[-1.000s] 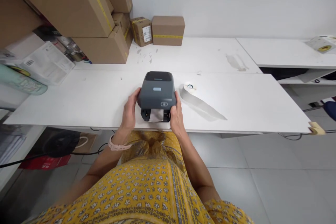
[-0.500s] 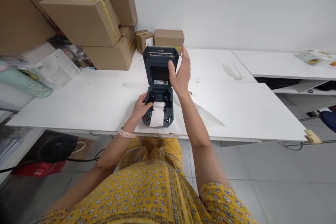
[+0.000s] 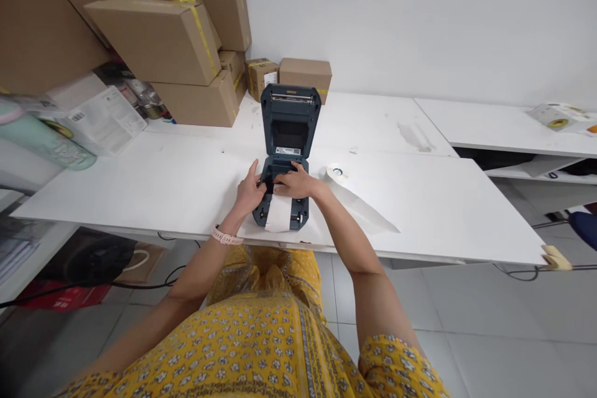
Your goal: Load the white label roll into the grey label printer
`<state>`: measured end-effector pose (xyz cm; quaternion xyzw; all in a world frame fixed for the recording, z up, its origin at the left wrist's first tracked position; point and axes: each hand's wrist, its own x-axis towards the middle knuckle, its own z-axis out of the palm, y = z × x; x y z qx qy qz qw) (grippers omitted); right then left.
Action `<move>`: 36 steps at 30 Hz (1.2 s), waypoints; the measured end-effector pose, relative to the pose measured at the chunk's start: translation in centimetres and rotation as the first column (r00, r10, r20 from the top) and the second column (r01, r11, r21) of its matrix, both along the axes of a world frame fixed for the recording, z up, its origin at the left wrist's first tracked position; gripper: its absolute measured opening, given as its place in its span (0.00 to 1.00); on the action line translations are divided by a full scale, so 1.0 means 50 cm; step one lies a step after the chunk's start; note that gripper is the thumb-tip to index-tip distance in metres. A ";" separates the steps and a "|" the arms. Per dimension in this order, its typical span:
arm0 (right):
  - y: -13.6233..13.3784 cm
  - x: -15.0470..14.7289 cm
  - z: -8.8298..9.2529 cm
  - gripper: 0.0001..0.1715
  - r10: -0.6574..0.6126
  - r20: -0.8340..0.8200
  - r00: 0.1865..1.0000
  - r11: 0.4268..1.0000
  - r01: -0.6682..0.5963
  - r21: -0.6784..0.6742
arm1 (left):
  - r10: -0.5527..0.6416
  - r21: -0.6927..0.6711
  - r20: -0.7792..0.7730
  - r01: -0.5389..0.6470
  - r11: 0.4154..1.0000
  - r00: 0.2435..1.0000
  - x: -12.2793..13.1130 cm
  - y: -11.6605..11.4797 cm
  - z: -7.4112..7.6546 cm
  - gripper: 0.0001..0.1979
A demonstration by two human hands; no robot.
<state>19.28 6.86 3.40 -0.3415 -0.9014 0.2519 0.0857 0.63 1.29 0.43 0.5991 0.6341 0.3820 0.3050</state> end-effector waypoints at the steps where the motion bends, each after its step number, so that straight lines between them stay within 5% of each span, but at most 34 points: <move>1: 0.002 0.003 0.011 0.24 0.013 -0.021 1.000 0.999 -0.014 -0.053 | -0.018 0.007 -0.011 0.018 1.000 1.000 -0.003 0.001 -0.002 0.43; 7: -0.038 0.101 0.091 0.32 0.040 -0.356 0.934 0.957 -0.138 -0.255 | -0.040 0.059 -0.001 0.040 0.997 0.999 -0.007 0.001 -0.019 0.42; 11: -0.135 0.221 0.082 0.27 -0.142 -0.720 0.680 0.973 -0.039 -0.228 | 0.007 0.053 -0.033 -0.006 0.999 0.999 -0.001 -0.006 -0.017 0.39; 13: -0.185 0.262 0.059 0.24 -0.245 -0.693 0.678 0.953 0.037 -0.300 | 0.026 0.036 -0.071 -0.024 0.999 0.997 0.002 -0.009 -0.011 0.38; 15: -0.219 0.277 0.026 0.18 -0.350 -0.526 0.775 0.918 0.172 -0.357 | 0.029 0.007 -0.123 -0.028 1.000 0.992 0.006 -0.010 -0.004 0.36; 17: -0.230 0.269 -0.013 0.14 -0.416 -0.355 0.837 0.894 0.304 -0.330 | 0.028 -0.013 -0.164 -0.030 0.999 0.986 0.008 -0.011 0.003 0.35; 21: -0.219 0.222 -0.080 0.17 -0.509 -0.222 0.832 0.855 0.461 -0.236 | 0.034 -0.012 -0.165 -0.036 0.999 0.986 0.010 -0.012 0.010 0.35; 23: -0.221 0.212 -0.073 0.23 -0.536 -0.216 0.816 0.843 0.501 -0.198 | 0.039 -0.007 -0.154 -0.041 0.999 0.987 0.010 -0.012 0.009 0.35; 26: -0.231 0.244 -0.002 0.30 -0.498 -0.335 0.800 0.867 0.471 -0.164 | 0.052 0.006 -0.153 -0.052 0.999 0.987 0.009 -0.011 0.003 0.34; 29: -0.199 0.331 0.074 0.24 -0.470 -0.538 0.700 0.872 0.462 -0.162 | 0.064 0.029 -0.147 -0.061 0.998 0.987 0.008 -0.009 -0.004 0.34; 31: -0.139 0.397 0.082 0.22 -0.515 -0.593 0.620 0.840 0.502 -0.205 | 0.063 0.036 -0.133 -0.058 0.998 0.989 0.008 -0.008 -0.007 0.34; 34: -0.030 0.459 0.026 0.36 -0.570 -0.345 0.746 0.814 0.457 -0.358 | 0.055 0.031 -0.107 -0.052 0.998 0.993 0.008 -0.007 -0.010 0.34; 36: 0.027 0.463 -0.027 0.50 -0.477 -0.216 0.852 0.793 0.311 -0.524 | 0.059 0.033 -0.081 -0.056 0.998 0.995 0.007 -0.006 -0.016 0.33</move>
